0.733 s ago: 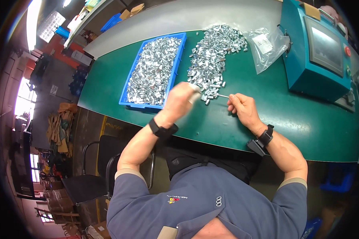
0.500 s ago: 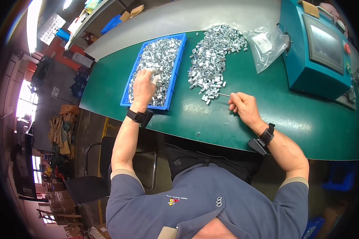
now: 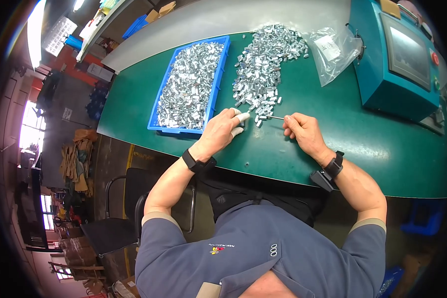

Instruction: The person picks up a metal pin and a metal clip, slides the clip onto the pin, and places the assembled unit into a plastic bag. They repeat this process several times before moving the bag aside on the table.

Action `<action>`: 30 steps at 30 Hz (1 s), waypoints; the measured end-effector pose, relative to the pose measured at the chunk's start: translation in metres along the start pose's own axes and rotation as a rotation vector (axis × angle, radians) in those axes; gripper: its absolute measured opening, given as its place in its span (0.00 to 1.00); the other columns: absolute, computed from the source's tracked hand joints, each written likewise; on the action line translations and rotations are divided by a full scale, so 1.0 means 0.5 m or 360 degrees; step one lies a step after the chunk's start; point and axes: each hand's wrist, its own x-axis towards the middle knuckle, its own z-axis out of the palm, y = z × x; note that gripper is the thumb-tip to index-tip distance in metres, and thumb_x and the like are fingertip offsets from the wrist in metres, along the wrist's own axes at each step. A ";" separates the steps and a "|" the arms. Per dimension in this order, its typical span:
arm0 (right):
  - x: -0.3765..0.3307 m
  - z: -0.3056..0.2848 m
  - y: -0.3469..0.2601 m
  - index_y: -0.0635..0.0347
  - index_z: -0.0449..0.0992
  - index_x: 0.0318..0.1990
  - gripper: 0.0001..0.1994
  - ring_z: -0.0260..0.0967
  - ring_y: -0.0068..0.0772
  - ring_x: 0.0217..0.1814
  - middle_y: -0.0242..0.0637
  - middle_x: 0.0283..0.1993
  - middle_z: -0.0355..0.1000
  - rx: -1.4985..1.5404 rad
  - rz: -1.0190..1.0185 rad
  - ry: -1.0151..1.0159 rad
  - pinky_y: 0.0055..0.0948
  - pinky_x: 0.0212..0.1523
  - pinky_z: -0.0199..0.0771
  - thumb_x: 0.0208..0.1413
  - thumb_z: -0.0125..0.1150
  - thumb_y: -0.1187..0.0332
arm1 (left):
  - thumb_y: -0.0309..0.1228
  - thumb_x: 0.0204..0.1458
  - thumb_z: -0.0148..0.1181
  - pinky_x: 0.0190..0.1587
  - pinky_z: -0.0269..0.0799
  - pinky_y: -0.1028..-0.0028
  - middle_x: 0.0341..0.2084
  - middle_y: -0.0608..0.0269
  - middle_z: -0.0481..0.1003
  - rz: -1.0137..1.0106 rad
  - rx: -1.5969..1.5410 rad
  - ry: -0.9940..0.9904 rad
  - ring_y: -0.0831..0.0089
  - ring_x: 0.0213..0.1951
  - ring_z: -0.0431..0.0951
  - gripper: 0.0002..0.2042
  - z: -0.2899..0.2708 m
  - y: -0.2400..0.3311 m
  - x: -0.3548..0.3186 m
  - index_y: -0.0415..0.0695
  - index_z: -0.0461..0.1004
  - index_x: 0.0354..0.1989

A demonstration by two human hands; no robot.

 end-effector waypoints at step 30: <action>-0.009 0.011 -0.010 0.66 0.81 0.39 0.11 0.72 0.19 0.30 0.32 0.29 0.78 -0.0162 -0.0174 -0.0073 0.23 0.32 0.73 0.69 0.59 0.67 | 0.22 0.54 0.72 0.37 0.75 0.75 0.35 0.65 0.78 -0.0548 -0.1090 0.0225 0.77 0.33 0.77 0.09 0.096 0.086 0.006 0.41 0.81 0.41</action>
